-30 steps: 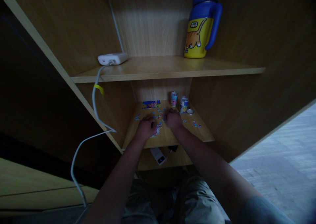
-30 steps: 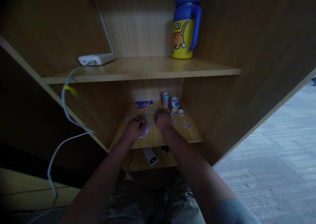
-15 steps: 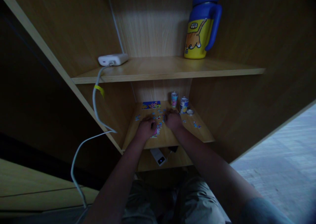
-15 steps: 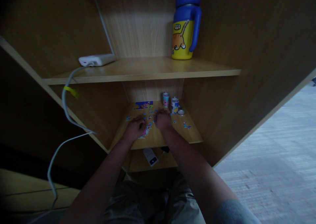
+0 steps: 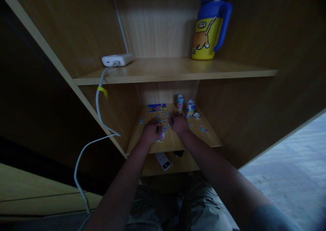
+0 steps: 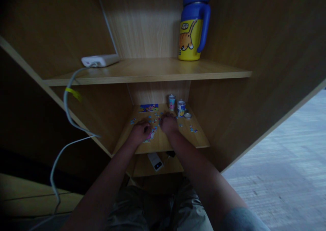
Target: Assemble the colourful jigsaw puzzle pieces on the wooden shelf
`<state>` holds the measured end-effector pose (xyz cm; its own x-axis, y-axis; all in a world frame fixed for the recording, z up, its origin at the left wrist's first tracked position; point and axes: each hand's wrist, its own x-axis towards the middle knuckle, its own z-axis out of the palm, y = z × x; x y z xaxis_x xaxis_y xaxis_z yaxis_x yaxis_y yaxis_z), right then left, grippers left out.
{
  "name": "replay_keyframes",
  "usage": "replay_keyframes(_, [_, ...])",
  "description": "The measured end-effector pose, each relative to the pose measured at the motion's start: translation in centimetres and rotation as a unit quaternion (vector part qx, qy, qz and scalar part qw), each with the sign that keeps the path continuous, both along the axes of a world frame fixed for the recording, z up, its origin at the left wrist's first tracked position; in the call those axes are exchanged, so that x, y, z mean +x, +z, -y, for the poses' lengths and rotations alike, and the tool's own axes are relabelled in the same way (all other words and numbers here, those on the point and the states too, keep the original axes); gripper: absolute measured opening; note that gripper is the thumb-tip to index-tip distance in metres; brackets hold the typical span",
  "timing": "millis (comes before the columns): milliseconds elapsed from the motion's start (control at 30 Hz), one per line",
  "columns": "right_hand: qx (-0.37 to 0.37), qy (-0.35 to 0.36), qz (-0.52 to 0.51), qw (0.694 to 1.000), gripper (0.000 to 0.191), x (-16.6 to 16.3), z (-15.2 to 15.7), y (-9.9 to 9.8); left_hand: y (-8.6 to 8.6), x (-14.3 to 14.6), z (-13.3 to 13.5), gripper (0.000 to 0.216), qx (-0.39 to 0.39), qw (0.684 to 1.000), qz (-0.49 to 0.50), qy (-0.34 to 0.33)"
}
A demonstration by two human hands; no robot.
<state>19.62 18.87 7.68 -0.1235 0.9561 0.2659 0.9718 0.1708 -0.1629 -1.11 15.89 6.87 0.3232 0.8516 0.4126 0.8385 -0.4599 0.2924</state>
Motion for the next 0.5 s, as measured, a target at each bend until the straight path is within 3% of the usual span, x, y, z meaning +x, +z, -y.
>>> replay_keyframes(500, [0.008,-0.006,0.002,1.000,0.041,-0.06,-0.11,-0.33,0.17,0.00,0.15,0.017,0.000,1.000,-0.005,-0.002])
